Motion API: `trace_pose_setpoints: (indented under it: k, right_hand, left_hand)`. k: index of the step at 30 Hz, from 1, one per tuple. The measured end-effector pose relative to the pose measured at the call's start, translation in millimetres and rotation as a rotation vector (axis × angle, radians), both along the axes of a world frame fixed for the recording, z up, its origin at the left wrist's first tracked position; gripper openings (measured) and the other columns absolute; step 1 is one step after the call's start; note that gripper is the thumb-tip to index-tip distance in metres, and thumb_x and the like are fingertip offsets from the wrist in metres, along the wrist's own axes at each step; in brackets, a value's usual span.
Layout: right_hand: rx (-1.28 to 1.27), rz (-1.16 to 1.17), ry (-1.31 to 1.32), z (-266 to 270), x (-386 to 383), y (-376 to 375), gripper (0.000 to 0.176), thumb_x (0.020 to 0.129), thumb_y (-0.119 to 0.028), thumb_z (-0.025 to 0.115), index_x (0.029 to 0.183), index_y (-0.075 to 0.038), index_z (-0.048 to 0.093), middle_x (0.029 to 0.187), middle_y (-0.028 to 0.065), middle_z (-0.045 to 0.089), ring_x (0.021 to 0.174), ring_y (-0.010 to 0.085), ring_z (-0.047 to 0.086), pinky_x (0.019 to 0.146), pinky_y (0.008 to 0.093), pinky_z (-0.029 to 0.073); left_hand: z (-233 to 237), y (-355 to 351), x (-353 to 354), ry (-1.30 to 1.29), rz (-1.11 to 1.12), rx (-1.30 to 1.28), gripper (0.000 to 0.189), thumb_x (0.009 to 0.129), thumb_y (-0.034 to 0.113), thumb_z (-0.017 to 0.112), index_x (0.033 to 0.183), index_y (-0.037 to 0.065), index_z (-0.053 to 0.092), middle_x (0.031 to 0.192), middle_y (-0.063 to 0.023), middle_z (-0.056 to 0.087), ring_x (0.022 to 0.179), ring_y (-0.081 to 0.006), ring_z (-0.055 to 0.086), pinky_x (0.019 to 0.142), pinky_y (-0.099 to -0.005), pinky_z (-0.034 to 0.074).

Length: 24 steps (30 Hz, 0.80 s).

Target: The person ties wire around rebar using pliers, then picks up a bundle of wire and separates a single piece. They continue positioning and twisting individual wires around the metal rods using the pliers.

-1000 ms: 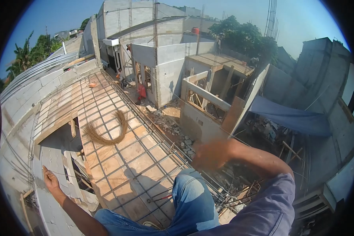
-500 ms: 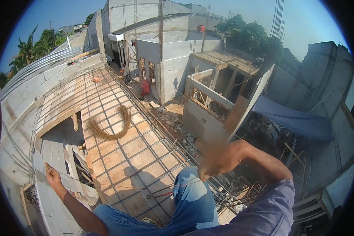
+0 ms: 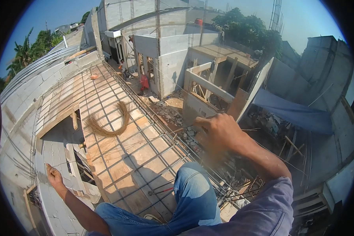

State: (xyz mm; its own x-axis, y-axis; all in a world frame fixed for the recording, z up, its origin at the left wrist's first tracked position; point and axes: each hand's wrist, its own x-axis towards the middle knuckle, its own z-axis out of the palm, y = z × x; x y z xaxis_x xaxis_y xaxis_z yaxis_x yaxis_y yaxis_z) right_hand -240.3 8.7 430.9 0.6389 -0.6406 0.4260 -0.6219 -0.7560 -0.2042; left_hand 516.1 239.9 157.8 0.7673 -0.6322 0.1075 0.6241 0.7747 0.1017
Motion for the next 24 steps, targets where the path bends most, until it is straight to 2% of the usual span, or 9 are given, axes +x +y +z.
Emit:
trace_pose_setpoints:
  k: [2,4,7,10,16,19,21,22,24]
  right_hand:
    - [0.131,0.042,0.585,0,-3,3,0.024,0.085,0.0,0.055,0.105,-0.005,0.066,0.067,0.0134,0.062,0.061,0.0292,0.063,0.055,0.037,0.048]
    - [0.313,0.249,0.574,-4,-16,-4,0.024,0.085,-0.001,0.056,0.107,-0.003,0.066,0.071,0.0121,0.064,0.064,0.0242,0.063,0.058,0.0349,0.048]
    - [1.031,0.745,0.388,-2,-29,-12,0.024,0.092,-0.011,0.057,0.11,0.004,0.064,0.075,0.0091,0.065,0.061,0.0147,0.056,0.057,0.0307,0.045]
    - [1.013,0.915,0.084,8,-34,-9,0.025,0.094,-0.013,0.056,0.109,0.006,0.064,0.077,0.0117,0.066,0.06,0.016,0.057,0.056,0.0311,0.045]
    - [0.791,1.044,0.069,29,-21,10,0.025,0.093,-0.012,0.059,0.107,0.007,0.064,0.089,0.0179,0.07,0.074,0.0241,0.07,0.059,0.0303,0.053]
    - [0.683,0.974,0.012,34,-22,14,0.026,0.093,-0.015,0.058,0.108,0.007,0.064,0.087,0.0169,0.07,0.073,0.0243,0.07,0.059,0.0299,0.053]
    - [0.536,0.311,-0.379,29,-23,14,0.023,0.092,-0.014,0.059,0.106,0.003,0.065,0.079,0.0162,0.069,0.069,0.0246,0.069,0.057,0.0311,0.052]
    - [0.545,0.314,-0.379,23,-21,11,0.023,0.092,-0.014,0.059,0.106,0.003,0.065,0.079,0.0162,0.069,0.069,0.0246,0.069,0.057,0.0311,0.052]
    - [0.063,-0.069,0.084,6,-14,-3,0.02,0.089,-0.01,0.06,0.105,-0.001,0.065,0.069,0.0147,0.067,0.064,0.0262,0.067,0.055,0.0353,0.051]
  left_hand:
    - [-7,5,11,-0.014,0.027,0.023,0.026,0.097,0.003,0.043,0.116,-0.012,0.051,0.098,-0.0162,0.066,0.06,-0.0122,0.051,0.053,-0.0223,0.047]
    - [-24,13,29,-0.052,-0.019,-0.057,0.024,0.096,0.0,0.043,0.116,-0.01,0.052,0.097,-0.0167,0.067,0.057,-0.0112,0.05,0.049,-0.0221,0.044]
    - [-21,12,15,0.053,-0.025,0.018,0.023,0.093,-0.003,0.044,0.113,-0.009,0.053,0.097,-0.0161,0.067,0.054,-0.0103,0.049,0.044,-0.0225,0.041]
    - [6,-12,-17,0.178,0.078,0.226,0.021,0.091,-0.002,0.046,0.11,-0.009,0.054,0.097,-0.0157,0.067,0.052,-0.0103,0.048,0.043,-0.0215,0.042]
    - [-36,-8,13,0.126,0.004,0.363,0.023,0.087,-0.005,0.045,0.108,-0.01,0.055,0.101,-0.0153,0.068,0.05,-0.0123,0.049,0.048,-0.0215,0.048]
    - [-41,-5,20,0.068,-0.053,0.337,0.027,0.086,-0.007,0.042,0.111,-0.01,0.053,0.103,-0.0148,0.068,0.054,-0.0125,0.053,0.051,-0.023,0.05]
    - [-27,-5,11,0.069,-0.064,0.274,0.028,0.086,-0.008,0.042,0.113,-0.01,0.051,0.104,-0.0148,0.067,0.054,-0.0122,0.053,0.051,-0.0233,0.05]
    - [-17,-8,6,0.07,-0.08,0.209,0.029,0.087,-0.008,0.041,0.115,-0.01,0.05,0.106,-0.0148,0.067,0.055,-0.012,0.053,0.051,-0.0235,0.05]
    - [-3,-13,-1,0.134,-0.029,0.203,0.029,0.089,-0.007,0.042,0.118,-0.01,0.048,0.107,-0.0156,0.066,0.054,-0.0111,0.05,0.05,-0.0231,0.047]
